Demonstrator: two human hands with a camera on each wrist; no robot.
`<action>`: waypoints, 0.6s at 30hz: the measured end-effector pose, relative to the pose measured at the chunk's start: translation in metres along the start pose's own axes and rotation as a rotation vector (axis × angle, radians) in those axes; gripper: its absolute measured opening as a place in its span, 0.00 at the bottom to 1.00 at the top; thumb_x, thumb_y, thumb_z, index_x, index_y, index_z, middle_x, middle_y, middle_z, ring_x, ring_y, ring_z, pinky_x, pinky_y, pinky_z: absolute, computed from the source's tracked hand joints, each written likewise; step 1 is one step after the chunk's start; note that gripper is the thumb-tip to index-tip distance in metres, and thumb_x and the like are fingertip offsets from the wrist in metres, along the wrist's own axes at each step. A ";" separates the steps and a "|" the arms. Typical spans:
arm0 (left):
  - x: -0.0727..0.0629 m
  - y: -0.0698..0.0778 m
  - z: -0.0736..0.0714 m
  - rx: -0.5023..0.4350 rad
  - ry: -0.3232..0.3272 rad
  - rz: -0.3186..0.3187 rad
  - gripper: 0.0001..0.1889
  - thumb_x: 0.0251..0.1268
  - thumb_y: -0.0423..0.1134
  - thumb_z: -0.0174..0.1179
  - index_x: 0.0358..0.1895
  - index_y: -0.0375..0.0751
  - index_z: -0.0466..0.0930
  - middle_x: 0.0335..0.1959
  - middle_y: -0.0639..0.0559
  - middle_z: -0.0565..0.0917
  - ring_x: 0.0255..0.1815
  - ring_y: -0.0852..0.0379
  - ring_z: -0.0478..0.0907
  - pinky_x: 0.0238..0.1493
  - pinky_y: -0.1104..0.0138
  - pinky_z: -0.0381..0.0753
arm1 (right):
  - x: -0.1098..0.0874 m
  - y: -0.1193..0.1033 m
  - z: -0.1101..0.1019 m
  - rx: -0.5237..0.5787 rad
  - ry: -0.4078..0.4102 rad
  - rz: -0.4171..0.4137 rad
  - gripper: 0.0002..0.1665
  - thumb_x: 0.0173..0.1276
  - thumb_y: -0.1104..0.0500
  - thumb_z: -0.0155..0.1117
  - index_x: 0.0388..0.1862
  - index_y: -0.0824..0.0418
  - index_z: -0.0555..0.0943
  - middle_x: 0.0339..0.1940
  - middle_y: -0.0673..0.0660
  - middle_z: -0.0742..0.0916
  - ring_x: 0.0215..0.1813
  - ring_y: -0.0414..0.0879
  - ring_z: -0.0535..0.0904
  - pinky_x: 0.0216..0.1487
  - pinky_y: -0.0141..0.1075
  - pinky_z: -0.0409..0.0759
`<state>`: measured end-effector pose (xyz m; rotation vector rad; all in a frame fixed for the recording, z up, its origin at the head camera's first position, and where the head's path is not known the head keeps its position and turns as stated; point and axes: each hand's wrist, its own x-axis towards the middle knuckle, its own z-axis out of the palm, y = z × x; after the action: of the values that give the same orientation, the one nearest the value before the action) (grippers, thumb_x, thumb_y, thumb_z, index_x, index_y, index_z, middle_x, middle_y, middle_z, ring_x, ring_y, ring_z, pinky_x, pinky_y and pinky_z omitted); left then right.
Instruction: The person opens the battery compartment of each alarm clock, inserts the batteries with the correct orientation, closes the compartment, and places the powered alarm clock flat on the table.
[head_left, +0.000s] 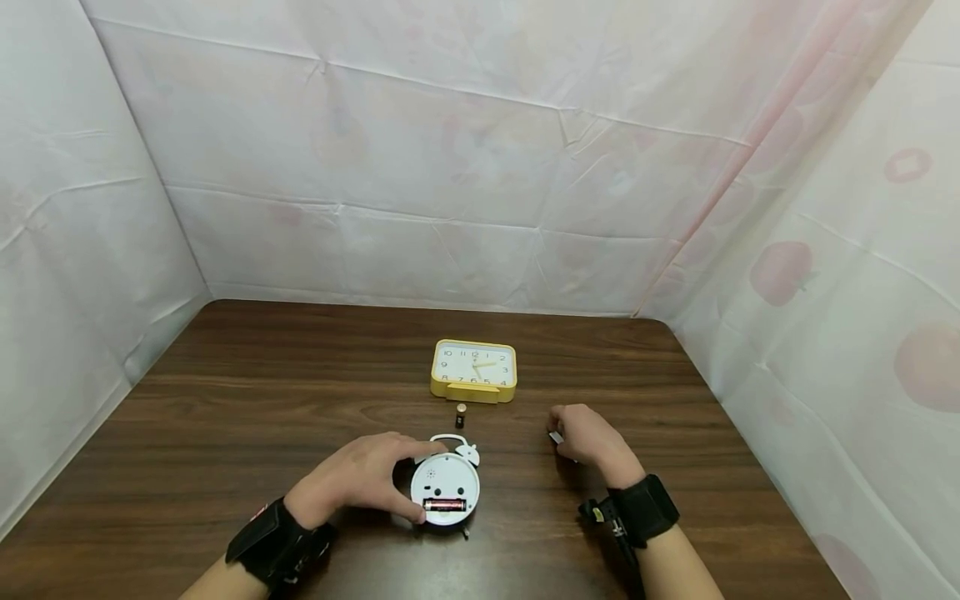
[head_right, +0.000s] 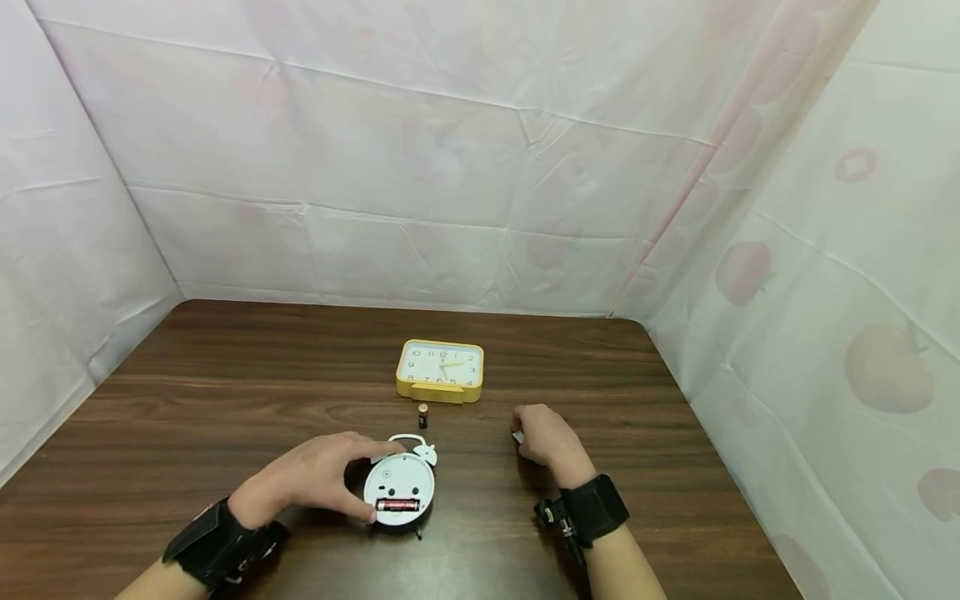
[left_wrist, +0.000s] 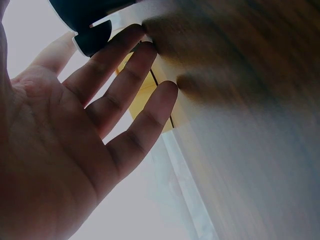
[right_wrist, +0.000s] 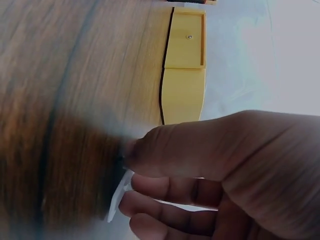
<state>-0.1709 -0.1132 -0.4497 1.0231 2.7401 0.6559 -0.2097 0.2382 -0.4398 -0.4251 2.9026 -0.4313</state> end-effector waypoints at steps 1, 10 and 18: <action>0.000 0.000 0.000 -0.001 0.000 0.000 0.44 0.35 0.75 0.65 0.64 0.70 0.71 0.50 0.67 0.81 0.52 0.66 0.76 0.48 0.64 0.77 | 0.000 0.000 0.000 -0.005 0.002 -0.002 0.12 0.53 0.72 0.67 0.34 0.58 0.80 0.27 0.51 0.79 0.27 0.43 0.70 0.30 0.37 0.70; 0.001 0.000 0.000 0.012 -0.007 0.005 0.44 0.36 0.74 0.66 0.66 0.71 0.69 0.52 0.64 0.82 0.51 0.65 0.77 0.48 0.65 0.77 | 0.001 0.000 0.001 -0.003 -0.004 0.013 0.14 0.51 0.73 0.66 0.34 0.58 0.79 0.27 0.51 0.78 0.27 0.44 0.69 0.29 0.36 0.69; 0.001 0.000 -0.001 0.002 -0.005 0.015 0.44 0.37 0.73 0.67 0.66 0.69 0.70 0.53 0.65 0.81 0.53 0.65 0.77 0.50 0.64 0.77 | 0.001 -0.002 0.001 0.010 0.002 0.004 0.14 0.49 0.74 0.65 0.31 0.59 0.78 0.26 0.51 0.77 0.27 0.44 0.69 0.28 0.35 0.68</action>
<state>-0.1717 -0.1127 -0.4484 1.0453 2.7320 0.6518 -0.2099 0.2360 -0.4408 -0.4171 2.9011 -0.4460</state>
